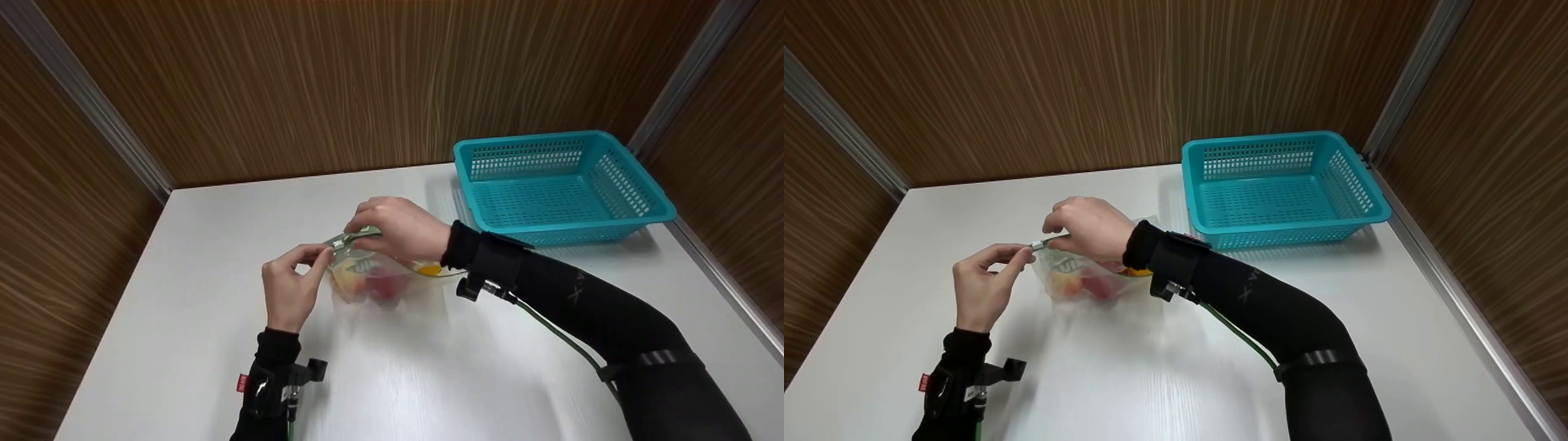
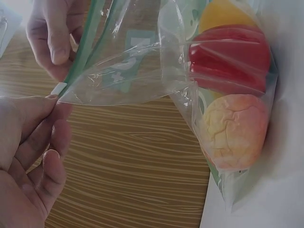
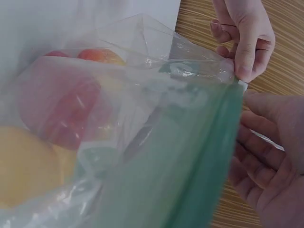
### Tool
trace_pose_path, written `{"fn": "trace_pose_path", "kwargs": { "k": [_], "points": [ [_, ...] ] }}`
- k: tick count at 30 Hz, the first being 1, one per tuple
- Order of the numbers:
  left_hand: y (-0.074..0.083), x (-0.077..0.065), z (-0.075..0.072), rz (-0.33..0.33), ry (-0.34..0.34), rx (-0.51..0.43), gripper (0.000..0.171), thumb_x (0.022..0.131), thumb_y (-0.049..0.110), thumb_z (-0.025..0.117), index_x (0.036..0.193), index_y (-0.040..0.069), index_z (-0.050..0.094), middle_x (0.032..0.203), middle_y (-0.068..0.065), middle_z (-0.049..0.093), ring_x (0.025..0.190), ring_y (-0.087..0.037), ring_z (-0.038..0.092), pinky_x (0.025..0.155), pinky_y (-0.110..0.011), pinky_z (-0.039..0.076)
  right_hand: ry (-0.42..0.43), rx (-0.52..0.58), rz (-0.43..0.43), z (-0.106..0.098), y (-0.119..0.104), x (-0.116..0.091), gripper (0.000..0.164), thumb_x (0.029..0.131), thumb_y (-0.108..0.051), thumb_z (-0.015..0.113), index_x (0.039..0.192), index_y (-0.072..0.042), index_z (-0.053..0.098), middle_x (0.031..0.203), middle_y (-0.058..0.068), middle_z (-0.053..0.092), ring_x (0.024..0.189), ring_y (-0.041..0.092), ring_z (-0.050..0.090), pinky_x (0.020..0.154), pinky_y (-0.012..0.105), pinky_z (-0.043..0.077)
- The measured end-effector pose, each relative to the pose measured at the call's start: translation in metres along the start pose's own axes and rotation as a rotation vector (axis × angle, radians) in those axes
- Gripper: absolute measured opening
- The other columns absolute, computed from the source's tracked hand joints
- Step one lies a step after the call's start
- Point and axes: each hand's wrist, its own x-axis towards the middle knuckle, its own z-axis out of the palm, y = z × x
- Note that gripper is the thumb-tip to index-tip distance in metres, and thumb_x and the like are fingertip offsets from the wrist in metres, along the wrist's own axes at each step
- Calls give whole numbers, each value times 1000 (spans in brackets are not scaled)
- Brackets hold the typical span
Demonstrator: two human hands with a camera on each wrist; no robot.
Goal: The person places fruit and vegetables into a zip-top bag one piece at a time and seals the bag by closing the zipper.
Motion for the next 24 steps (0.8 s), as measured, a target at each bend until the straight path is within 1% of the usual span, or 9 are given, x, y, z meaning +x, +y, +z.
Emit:
{"fn": "trace_pose_path", "kwargs": {
  "k": [3, 5, 10, 12, 16, 19, 24],
  "points": [
    [0, 0, 0, 13, 3, 2, 11, 83, 25, 72, 84, 14, 76, 76, -4, 75, 66, -12, 62, 64, -15, 43, -1, 5, -25, 2, -1, 4, 22, 86, -26, 69, 103, -14, 73, 96, 0, 73, 88, 15, 64, 82, 28, 53],
    [0, 1, 1, 18, 4, 2, 11, 83, 24, 72, 84, 14, 76, 76, -4, 75, 66, -12, 62, 64, -16, 43, -1, 10, -38, 3, -1, 7, 21, 86, -25, 69, 103, -14, 74, 95, 1, 74, 89, 17, 65, 82, 28, 52],
    [-1, 0, 0, 28, 3, 12, 10, 84, 23, 71, 85, 13, 76, 76, -4, 75, 66, -7, 62, 64, -14, 44, -5, -3, -56, 7, -1, 12, 18, 86, -23, 70, 100, -13, 74, 93, 2, 74, 87, 18, 67, 81, 28, 53],
    [-1, -1, 0, 32, 2, 18, 10, 84, 22, 71, 85, 12, 75, 76, -4, 75, 66, -5, 61, 64, -14, 44, -3, -27, -61, 9, -1, 13, 17, 86, -24, 69, 99, -14, 75, 91, 1, 74, 85, 15, 65, 80, 27, 52],
    [-1, -1, 0, 35, 3, 26, 11, 85, 22, 71, 85, 12, 75, 76, -4, 75, 66, -5, 61, 64, -14, 44, 11, -46, -73, 11, 0, 14, 16, 87, -24, 69, 97, -13, 75, 88, 1, 73, 83, 13, 64, 77, 28, 52],
    [0, -1, 0, 41, 5, 23, 11, 85, 22, 71, 85, 12, 75, 75, -3, 75, 66, -5, 61, 64, -14, 44, 23, -33, -78, 13, 1, 14, 16, 87, -23, 68, 96, -13, 76, 87, 1, 73, 83, 13, 63, 77, 28, 52],
    [0, -1, 1, 66, 0, 22, 11, 86, 22, 70, 85, 12, 75, 75, -4, 75, 66, -10, 63, 66, -15, 44, 55, -28, -110, 15, 3, 12, 14, 88, -22, 68, 95, -13, 75, 85, 0, 72, 83, 13, 62, 75, 27, 51]
  ]
}}
